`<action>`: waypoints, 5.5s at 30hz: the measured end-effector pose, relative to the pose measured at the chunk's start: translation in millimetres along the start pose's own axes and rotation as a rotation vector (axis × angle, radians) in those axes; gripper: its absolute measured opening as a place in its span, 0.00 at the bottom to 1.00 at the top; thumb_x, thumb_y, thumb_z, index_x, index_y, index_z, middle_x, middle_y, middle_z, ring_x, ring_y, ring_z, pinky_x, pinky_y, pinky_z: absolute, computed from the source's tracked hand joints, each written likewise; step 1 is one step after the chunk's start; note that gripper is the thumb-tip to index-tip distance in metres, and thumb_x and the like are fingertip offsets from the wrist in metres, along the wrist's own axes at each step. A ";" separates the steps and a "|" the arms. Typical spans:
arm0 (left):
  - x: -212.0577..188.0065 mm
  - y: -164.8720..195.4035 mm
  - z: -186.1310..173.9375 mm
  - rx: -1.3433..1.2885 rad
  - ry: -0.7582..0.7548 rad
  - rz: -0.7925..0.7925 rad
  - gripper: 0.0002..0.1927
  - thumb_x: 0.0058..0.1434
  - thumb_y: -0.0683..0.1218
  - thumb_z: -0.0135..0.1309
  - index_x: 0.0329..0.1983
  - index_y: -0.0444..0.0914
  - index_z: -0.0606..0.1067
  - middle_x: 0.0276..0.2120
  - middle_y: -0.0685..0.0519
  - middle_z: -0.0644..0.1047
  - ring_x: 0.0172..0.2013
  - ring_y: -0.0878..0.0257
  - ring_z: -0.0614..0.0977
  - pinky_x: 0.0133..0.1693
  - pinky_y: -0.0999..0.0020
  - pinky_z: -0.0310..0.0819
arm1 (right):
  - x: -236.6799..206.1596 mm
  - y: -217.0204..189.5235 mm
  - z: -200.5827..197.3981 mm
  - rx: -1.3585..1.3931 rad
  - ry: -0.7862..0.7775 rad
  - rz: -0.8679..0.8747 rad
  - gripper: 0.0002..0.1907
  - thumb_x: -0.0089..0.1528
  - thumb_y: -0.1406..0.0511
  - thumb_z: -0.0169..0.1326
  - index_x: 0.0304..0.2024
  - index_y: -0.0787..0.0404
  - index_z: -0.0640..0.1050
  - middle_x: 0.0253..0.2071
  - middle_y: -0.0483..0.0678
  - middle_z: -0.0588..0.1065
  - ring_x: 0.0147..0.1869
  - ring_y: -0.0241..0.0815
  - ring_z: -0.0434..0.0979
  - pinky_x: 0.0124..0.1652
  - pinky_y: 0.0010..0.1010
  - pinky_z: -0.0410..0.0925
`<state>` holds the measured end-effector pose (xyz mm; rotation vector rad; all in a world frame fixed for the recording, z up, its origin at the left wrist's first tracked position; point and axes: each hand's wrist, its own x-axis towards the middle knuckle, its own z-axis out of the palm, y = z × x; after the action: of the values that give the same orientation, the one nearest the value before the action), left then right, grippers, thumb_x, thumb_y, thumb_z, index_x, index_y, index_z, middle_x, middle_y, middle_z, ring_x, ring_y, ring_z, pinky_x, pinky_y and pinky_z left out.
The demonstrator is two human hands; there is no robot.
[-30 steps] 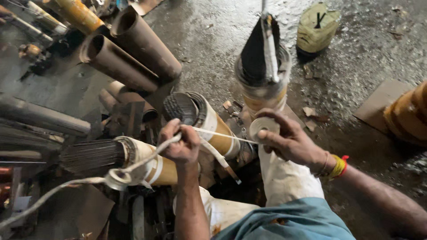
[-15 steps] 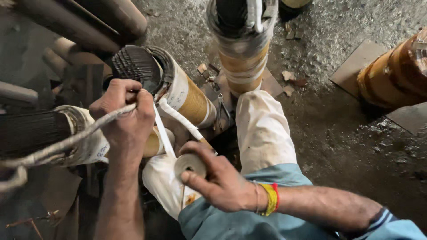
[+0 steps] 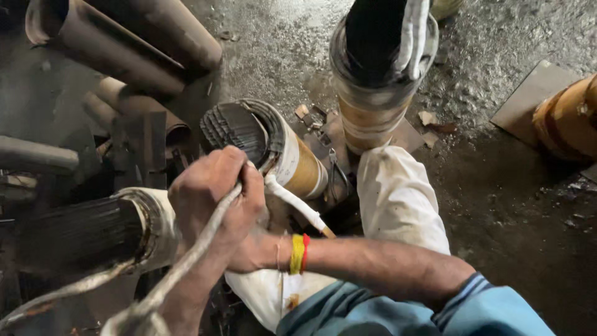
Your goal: The person sits on the floor and wraps a white strip around a curved metal rod protruding from a cylindrical container. They repeatedly wind the strip, adjust its position, and continue wrapping along the rod's length.
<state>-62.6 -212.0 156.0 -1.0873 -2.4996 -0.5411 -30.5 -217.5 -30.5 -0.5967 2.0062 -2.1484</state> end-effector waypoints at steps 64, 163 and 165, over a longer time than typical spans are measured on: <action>37.0 -40.2 -42.1 -0.375 0.351 0.454 0.25 0.72 0.51 0.55 0.68 0.41 0.66 0.53 0.48 0.77 0.49 0.59 0.79 0.49 0.64 0.76 | 7.1 -219.7 -188.3 -0.633 0.020 -0.624 0.46 0.58 0.62 0.63 0.72 0.67 0.57 0.62 0.62 0.74 0.61 0.52 0.78 0.57 0.42 0.74; 70.2 2.3 -64.2 -0.141 0.074 0.644 0.24 0.60 0.63 0.64 0.20 0.41 0.77 0.16 0.54 0.73 0.18 0.62 0.76 0.22 0.66 0.70 | -56.4 -195.9 -178.4 -0.456 0.204 -0.484 0.52 0.52 0.65 0.63 0.74 0.65 0.51 0.55 0.56 0.78 0.41 0.45 0.81 0.33 0.31 0.73; 69.4 4.6 -51.1 -0.175 0.069 0.630 0.22 0.59 0.62 0.62 0.23 0.40 0.79 0.16 0.52 0.72 0.18 0.61 0.75 0.23 0.65 0.69 | -47.4 -198.7 -176.8 -0.389 0.181 -0.569 0.49 0.55 0.69 0.61 0.74 0.64 0.52 0.56 0.56 0.79 0.46 0.46 0.84 0.38 0.31 0.76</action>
<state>-94.7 -191.1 233.4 -1.7824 -1.9178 -0.5908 -21.7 -16.7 150.1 -1.1921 2.6375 -2.1475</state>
